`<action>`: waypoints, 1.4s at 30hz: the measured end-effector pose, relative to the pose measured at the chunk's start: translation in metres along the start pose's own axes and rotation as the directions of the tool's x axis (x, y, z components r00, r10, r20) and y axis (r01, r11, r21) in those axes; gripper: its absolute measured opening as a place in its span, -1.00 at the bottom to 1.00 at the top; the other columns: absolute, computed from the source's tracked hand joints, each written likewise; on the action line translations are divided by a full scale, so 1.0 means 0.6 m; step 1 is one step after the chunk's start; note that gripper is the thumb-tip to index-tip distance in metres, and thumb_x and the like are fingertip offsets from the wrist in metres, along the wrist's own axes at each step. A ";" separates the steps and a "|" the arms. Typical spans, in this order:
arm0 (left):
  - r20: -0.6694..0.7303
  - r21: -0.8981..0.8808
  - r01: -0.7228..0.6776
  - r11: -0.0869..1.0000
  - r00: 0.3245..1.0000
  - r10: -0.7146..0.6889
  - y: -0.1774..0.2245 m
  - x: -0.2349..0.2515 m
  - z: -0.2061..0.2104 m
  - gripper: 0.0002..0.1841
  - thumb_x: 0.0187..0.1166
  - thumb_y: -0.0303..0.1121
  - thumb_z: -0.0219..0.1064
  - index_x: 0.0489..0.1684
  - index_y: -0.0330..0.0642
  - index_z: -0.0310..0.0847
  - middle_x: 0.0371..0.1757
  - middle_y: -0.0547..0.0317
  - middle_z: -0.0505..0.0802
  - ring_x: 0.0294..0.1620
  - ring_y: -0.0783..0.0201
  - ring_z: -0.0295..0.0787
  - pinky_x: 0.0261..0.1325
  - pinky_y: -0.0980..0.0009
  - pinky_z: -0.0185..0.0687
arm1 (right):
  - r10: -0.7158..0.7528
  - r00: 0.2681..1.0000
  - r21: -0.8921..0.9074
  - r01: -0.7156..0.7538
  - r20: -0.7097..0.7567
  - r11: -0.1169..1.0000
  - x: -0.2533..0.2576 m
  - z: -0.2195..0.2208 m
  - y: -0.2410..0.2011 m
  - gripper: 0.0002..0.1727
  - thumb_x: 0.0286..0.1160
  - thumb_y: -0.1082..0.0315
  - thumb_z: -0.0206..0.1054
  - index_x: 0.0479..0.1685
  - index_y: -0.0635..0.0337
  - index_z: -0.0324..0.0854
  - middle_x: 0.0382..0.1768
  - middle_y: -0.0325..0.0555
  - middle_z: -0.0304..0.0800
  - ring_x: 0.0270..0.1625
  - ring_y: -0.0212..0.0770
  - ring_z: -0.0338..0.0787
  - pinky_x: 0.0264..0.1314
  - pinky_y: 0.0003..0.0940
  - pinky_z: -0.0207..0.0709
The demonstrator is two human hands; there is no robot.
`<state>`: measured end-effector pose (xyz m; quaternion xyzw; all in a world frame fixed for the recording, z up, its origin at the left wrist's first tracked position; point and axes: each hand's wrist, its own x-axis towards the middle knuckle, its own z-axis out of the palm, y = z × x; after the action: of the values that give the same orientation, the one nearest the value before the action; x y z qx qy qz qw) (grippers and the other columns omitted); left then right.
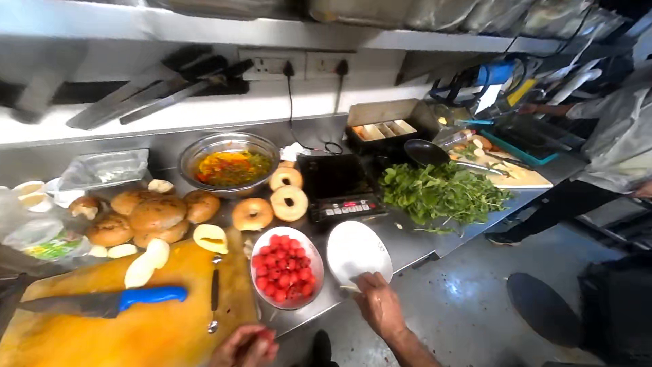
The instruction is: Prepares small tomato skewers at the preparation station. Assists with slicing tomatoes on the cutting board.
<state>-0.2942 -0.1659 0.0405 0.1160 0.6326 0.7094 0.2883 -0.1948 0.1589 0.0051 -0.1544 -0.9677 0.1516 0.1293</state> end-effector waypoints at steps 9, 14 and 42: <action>0.462 0.800 -0.383 0.462 0.884 -0.068 0.021 0.260 0.284 -0.58 0.68 -0.07 0.31 0.33 -0.14 0.70 0.25 -0.05 0.80 0.29 0.04 0.77 0.44 0.05 0.62 | 0.369 0.922 0.428 -0.288 -0.118 0.857 -0.102 -0.086 0.104 -0.66 0.54 0.37 0.38 0.19 0.40 0.74 -0.13 0.12 0.87 -0.35 -0.13 0.79 -0.29 -0.17 0.71; 0.276 0.891 -0.347 0.292 0.926 0.258 0.014 0.268 0.223 -0.62 0.64 -0.07 0.31 0.19 -0.08 0.82 0.22 0.07 0.88 0.35 0.01 0.76 0.49 -0.06 0.55 | 0.432 0.899 0.690 -0.269 -0.070 0.672 -0.131 -0.085 0.163 -0.62 0.77 0.37 0.01 0.09 0.54 0.65 -0.02 0.09 0.66 -0.19 -0.39 0.64 -0.11 -0.46 0.58; -0.043 0.297 -0.292 0.909 0.947 0.318 0.043 0.164 -0.135 -0.62 0.23 -0.44 0.67 0.03 -0.30 0.76 -0.03 0.11 0.89 -0.11 0.29 0.90 -0.08 0.39 0.91 | -0.120 0.980 0.919 0.191 -0.159 0.344 0.086 0.053 -0.279 -0.76 0.67 0.34 0.30 0.08 0.17 0.85 0.06 -0.07 0.92 0.24 -0.17 0.83 0.40 -0.21 0.67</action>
<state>-0.4234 -0.1794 0.0315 0.2215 0.7152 0.6510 0.1250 -0.2951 0.0163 0.0423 0.0336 -0.7177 0.6535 0.2381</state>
